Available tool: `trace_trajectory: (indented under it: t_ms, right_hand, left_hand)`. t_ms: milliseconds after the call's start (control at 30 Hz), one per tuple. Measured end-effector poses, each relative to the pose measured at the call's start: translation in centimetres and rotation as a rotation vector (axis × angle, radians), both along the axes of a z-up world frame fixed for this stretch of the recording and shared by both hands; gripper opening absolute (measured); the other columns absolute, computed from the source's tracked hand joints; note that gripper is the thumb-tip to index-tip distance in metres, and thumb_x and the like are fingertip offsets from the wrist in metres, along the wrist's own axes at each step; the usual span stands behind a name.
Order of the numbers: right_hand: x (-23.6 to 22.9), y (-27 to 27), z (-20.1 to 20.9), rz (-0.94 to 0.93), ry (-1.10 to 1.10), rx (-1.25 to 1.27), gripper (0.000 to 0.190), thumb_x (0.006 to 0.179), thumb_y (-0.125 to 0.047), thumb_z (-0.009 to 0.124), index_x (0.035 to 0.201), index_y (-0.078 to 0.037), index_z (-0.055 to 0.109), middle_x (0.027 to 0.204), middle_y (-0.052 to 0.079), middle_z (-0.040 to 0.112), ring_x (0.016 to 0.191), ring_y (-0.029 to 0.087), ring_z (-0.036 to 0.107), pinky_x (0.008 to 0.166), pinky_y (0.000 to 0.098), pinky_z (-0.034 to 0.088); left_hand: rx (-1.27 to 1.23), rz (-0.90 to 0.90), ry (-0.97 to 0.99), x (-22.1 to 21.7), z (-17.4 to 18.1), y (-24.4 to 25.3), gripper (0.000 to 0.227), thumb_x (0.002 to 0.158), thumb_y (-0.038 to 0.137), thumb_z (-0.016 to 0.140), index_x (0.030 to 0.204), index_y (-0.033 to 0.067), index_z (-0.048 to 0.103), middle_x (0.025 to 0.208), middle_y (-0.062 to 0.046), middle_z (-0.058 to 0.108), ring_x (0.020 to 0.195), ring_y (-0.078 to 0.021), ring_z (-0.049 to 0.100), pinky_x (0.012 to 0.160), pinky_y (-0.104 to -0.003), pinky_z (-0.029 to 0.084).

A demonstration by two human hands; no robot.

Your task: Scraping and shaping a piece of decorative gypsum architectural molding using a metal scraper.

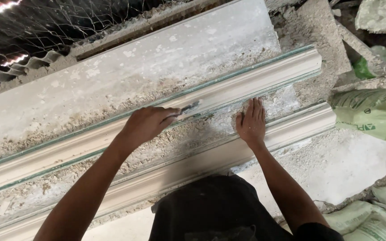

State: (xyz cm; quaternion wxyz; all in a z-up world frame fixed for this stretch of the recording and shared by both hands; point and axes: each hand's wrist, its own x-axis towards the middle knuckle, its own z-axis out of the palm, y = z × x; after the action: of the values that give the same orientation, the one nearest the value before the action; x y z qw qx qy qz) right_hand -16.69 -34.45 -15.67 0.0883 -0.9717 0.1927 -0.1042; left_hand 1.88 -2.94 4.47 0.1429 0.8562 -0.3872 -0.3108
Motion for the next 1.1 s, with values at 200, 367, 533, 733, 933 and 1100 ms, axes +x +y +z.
trace_trajectory:
  t_ms: [200,367,533,733,933,1100]
  right_hand:
    - [-0.1,-0.2,-0.7,-0.002,0.002,-0.026,0.07,0.098,-0.038,0.052,0.151,0.005,0.042,0.154,0.025,0.042,0.147,0.041,0.04,0.12,0.0515,0.032]
    - [-0.1,-0.2,-0.8,0.006,-0.003,-0.005,0.069,0.098,-0.037,0.051,0.152,0.005,0.042,0.155,0.026,0.04,0.149,0.042,0.036,0.121,0.0518,0.03]
    - [0.1,-0.3,-0.8,0.003,0.021,0.023,0.068,0.1,-0.036,0.048,0.153,0.005,0.039,0.156,0.026,0.038,0.15,0.042,0.033,0.122,0.0526,0.028]
    - [-0.2,-0.6,-0.9,0.018,0.049,0.037,0.07,0.1,-0.036,0.05,0.154,0.007,0.035,0.157,0.027,0.034,0.152,0.042,0.03,0.123,0.0535,0.025]
    - [-0.2,-0.5,-0.2,0.019,0.117,0.136,0.071,0.101,-0.034,0.049,0.156,0.007,0.03,0.159,0.027,0.03,0.154,0.042,0.024,0.125,0.0541,0.019]
    - [-0.3,-0.3,-0.9,-0.015,0.068,0.053,0.069,0.1,-0.035,0.05,0.155,0.005,0.037,0.159,0.026,0.035,0.153,0.04,0.028,0.124,0.0512,0.023]
  left_hand:
    - [0.019,-0.262,-0.829,-6.3,-8.4,3.5,0.027,0.091,0.019,0.064,0.117,0.0234,0.065,0.098,0.002,0.066,0.068,-0.0182,0.069,0.046,-0.034,0.056]
    - [-0.018,-0.263,-0.915,-7.8,-8.0,3.3,0.025,0.09,0.015,0.064,0.114,0.0205,0.065,0.091,0.001,0.067,0.064,-0.0186,0.068,0.044,-0.033,0.055]
    - [0.036,-0.275,-0.746,-9.2,-7.8,-0.7,0.023,0.088,0.006,0.062,0.11,0.0092,0.068,0.08,-0.011,0.069,0.055,-0.0282,0.07,0.042,-0.042,0.055]
    - [0.158,-0.031,-0.798,-13.8,-11.1,-8.2,0.028,0.085,0.001,0.062,0.106,-0.0153,0.07,0.075,-0.033,0.069,0.054,-0.0367,0.07,0.046,-0.041,0.055]
    - [0.012,0.014,-0.712,-7.4,-4.2,-4.2,0.032,0.091,0.013,0.062,0.123,0.0151,0.067,0.078,-0.008,0.066,0.058,-0.0324,0.072,0.044,-0.049,0.057]
    - [0.08,0.039,-0.089,-3.5,-2.9,0.5,0.041,0.106,0.036,0.042,0.139,0.0183,0.058,0.123,-0.011,0.072,0.098,-0.0479,0.072,0.083,-0.063,0.057]
